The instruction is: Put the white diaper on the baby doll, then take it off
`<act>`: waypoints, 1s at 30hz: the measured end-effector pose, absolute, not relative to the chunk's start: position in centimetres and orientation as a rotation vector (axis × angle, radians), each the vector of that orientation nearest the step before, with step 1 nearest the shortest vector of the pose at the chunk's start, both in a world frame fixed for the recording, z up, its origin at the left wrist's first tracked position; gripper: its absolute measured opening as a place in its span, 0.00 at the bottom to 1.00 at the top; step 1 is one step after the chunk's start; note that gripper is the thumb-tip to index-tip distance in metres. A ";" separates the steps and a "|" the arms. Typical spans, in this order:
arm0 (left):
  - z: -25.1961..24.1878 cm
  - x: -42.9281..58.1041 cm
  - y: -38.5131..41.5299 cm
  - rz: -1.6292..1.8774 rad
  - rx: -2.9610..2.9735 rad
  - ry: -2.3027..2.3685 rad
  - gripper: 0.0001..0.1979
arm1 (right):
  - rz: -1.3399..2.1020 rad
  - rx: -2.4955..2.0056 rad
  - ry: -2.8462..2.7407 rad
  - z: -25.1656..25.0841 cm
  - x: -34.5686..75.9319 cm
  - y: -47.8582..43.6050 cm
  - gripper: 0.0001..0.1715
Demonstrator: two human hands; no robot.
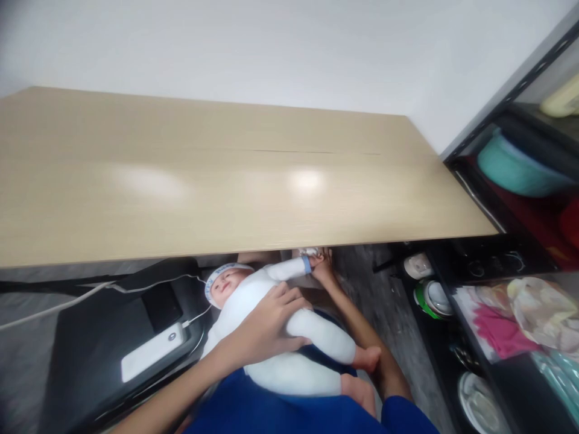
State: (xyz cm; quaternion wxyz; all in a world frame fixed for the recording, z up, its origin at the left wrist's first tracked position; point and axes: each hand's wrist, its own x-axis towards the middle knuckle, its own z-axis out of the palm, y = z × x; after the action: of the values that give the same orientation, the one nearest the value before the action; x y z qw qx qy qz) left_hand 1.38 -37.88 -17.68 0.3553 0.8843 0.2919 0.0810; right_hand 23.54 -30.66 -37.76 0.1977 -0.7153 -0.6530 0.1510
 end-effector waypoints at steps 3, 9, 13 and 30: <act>-17.5 1.2 -38.0 0.217 2.276 0.757 0.25 | 0.413 -2.037 -1.729 -37.4 23.8 -31.4 0.22; -16.9 0.6 -38.0 0.213 2.220 0.724 0.24 | 0.347 -1.960 -1.639 -33.3 25.6 -37.1 0.46; -16.7 0.4 -37.9 0.230 2.197 0.689 0.22 | 0.429 -1.640 -1.885 -27.0 25.3 -38.9 0.40; -20.9 -8.7 -43.3 0.930 1.815 1.666 0.20 | 0.674 -1.513 -2.556 -21.1 17.8 -33.2 0.12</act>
State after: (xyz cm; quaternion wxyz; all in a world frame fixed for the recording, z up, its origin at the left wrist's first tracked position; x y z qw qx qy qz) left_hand -8.72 -43.33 -20.85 0.2516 0.6671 0.6122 0.3417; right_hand 17.79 -33.17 -21.08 0.0479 -0.4962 -0.8382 0.2210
